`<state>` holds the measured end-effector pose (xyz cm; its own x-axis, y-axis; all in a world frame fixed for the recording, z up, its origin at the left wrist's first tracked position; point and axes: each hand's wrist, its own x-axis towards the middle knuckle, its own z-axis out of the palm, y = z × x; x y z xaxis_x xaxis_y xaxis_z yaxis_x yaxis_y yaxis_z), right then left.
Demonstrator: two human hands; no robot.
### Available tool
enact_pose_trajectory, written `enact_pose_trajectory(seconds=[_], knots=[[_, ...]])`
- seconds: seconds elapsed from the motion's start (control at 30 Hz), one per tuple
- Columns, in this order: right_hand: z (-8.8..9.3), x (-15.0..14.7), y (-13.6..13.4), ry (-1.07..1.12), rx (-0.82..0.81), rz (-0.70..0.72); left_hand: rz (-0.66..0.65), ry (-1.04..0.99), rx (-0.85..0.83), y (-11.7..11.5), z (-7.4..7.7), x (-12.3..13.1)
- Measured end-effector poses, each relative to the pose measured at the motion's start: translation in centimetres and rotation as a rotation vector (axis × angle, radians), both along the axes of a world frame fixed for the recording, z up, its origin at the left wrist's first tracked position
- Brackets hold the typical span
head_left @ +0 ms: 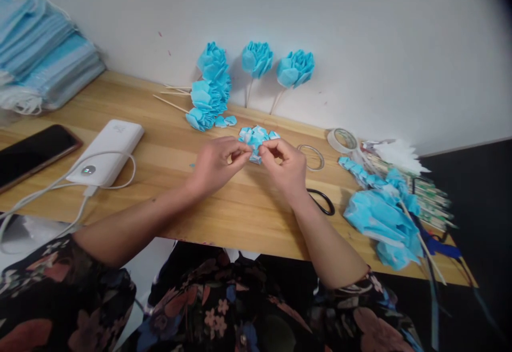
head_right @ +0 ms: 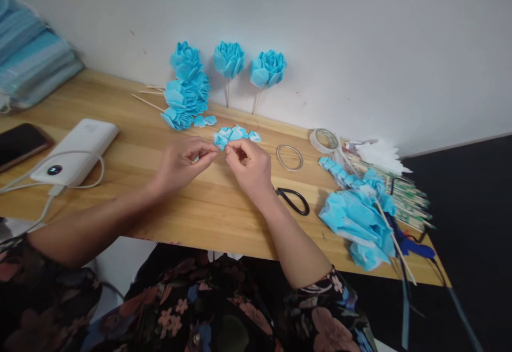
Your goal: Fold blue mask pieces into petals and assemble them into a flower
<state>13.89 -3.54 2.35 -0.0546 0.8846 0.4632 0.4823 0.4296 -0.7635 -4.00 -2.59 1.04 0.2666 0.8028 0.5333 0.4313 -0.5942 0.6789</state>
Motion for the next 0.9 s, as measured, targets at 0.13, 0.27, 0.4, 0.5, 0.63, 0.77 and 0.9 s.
enact_pose_trajectory(seconds=[0.13, 0.27, 0.4, 0.5, 0.63, 0.77, 0.9], knots=[[-0.33, -0.27, -0.28, -0.022, 0.039, 0.006, 0.014, -0.039, -0.067, 0.18, 0.03, -0.13], [-0.72, -0.43, -0.27, -0.015, 0.033, 0.021, 0.009, -0.089, -0.123, 0.33, -0.06, -0.12], [-0.79, -0.58, -0.23, -0.009, 0.034, 0.04, 0.0, -0.13, -0.181, 0.49, -0.24, -0.07], [-0.63, -0.66, -0.27, -0.019, 0.039, 0.04, -0.007, -0.159, -0.221, 0.48, -0.19, -0.06], [-0.59, -0.67, -0.25, -0.014, 0.052, 0.036, -0.028, -0.213, -0.294, 0.38, 0.1, 0.0], [-0.75, -0.64, -0.2, -0.029, 0.061, 0.029, -0.028, -0.237, -0.312, 0.35, 0.24, 0.08], [-0.86, -0.64, -0.2, -0.057, 0.091, 0.032, -0.002, -0.213, -0.296, 0.41, 0.19, 0.09]])
